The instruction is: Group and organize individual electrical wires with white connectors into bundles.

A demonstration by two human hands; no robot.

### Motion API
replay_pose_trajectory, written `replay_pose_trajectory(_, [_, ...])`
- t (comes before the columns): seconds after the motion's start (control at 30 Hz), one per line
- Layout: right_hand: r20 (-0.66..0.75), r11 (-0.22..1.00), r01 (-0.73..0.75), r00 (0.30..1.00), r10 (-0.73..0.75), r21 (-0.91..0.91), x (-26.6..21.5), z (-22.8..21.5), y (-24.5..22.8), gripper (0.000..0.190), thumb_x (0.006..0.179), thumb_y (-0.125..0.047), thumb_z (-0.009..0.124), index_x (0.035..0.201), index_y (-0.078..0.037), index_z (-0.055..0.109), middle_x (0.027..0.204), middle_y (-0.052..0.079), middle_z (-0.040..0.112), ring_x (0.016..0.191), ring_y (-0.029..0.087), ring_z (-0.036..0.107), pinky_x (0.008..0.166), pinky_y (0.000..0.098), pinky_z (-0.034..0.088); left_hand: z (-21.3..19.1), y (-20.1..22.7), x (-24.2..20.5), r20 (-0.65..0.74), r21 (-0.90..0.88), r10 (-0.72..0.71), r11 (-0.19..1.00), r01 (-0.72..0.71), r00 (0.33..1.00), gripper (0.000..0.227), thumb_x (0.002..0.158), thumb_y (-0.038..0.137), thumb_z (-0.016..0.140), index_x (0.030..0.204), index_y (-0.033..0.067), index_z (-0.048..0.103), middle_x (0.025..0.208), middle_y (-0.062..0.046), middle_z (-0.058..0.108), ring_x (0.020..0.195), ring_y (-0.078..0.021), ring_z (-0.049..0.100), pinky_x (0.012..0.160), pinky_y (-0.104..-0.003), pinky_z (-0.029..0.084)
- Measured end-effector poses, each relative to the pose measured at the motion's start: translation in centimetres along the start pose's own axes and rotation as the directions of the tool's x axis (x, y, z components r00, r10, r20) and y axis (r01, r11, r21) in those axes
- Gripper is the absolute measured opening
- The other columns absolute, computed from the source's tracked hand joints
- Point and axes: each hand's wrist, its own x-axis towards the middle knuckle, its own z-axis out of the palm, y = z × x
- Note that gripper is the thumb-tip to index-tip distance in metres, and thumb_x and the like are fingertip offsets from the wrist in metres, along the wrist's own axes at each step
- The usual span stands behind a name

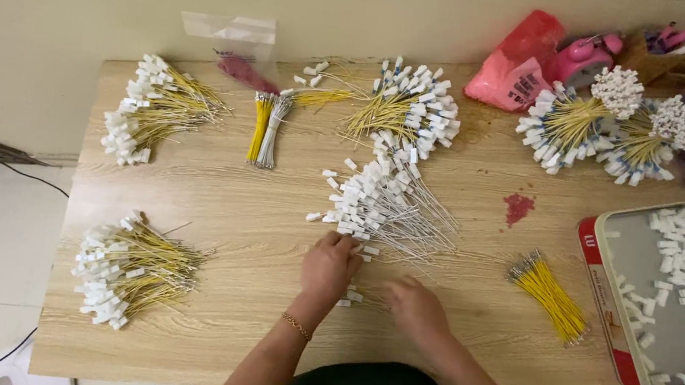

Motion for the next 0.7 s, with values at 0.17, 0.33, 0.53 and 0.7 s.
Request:
replay_pose_trajectory(0.17, [0.122, 0.871, -0.422, 0.906, 0.404, 0.251, -0.7, -6.6, -2.9, 0.041, 0.095, -0.021, 0.059, 0.136, -0.019, 0.060, 0.102, 0.006, 0.077, 0.087, 0.021, 0.075, 0.078, 0.0365, 0.058, 0.2, 1.0, 0.0, -0.082, -0.013, 0.067, 0.998, -0.068, 0.994, 0.029, 0.075, 0.015, 0.081, 0.103, 0.0125, 0.075, 0.104, -0.011, 0.067, 0.093, -0.0322, 0.066, 0.078, -0.046, 0.055])
replay_pose_trajectory(0.33, [-0.115, 0.904, -0.189, 0.961, 0.250, 0.383, -0.6, -6.7, -1.6, 0.023, 0.092, -0.020, 0.069, 0.110, -0.005, 0.072, 0.085, 0.007, 0.075, 0.072, 0.018, 0.068, 0.068, 0.0325, 0.056, 2.4, 0.0, -0.2, 0.026, 0.106, 0.072, 0.992, -0.074, 0.997, 0.022, 0.073, 0.016, 0.082, 0.094, 0.0167, 0.076, 0.100, -0.007, 0.065, 0.097, -0.0300, 0.065, 0.078, -0.045, 0.055])
replay_pose_trajectory(0.53, [-0.041, 0.803, -0.245, 0.948, 0.317, 0.544, -0.4, -11.3, -6.8, 0.022, 0.092, -0.018, 0.071, 0.111, -0.008, 0.077, 0.079, 0.005, 0.071, 0.064, 0.011, 0.057, 0.058, 0.0285, 0.048, -1.4, 2.2, -0.8, -0.064, -0.158, 0.138, 0.977, -0.146, 0.988, 0.020, 0.079, 0.011, 0.081, 0.097, 0.0078, 0.074, 0.095, -0.010, 0.071, 0.089, -0.0317, 0.067, 0.076, -0.043, 0.056])
replay_pose_trajectory(0.7, [-0.154, 0.856, -0.074, 0.972, 0.176, 0.512, -0.6, -14.1, -9.7, 0.020, 0.090, -0.015, 0.073, 0.107, -0.006, 0.076, 0.083, -0.001, 0.073, 0.066, 0.006, 0.060, 0.060, 0.0241, 0.051, -7.8, 6.7, -1.3, 0.166, -0.539, -0.173, 0.809, 0.236, 0.971, 0.024, 0.088, 0.018, 0.077, 0.108, 0.0060, 0.072, 0.084, -0.003, 0.074, 0.072, -0.0113, 0.066, 0.065, -0.027, 0.054])
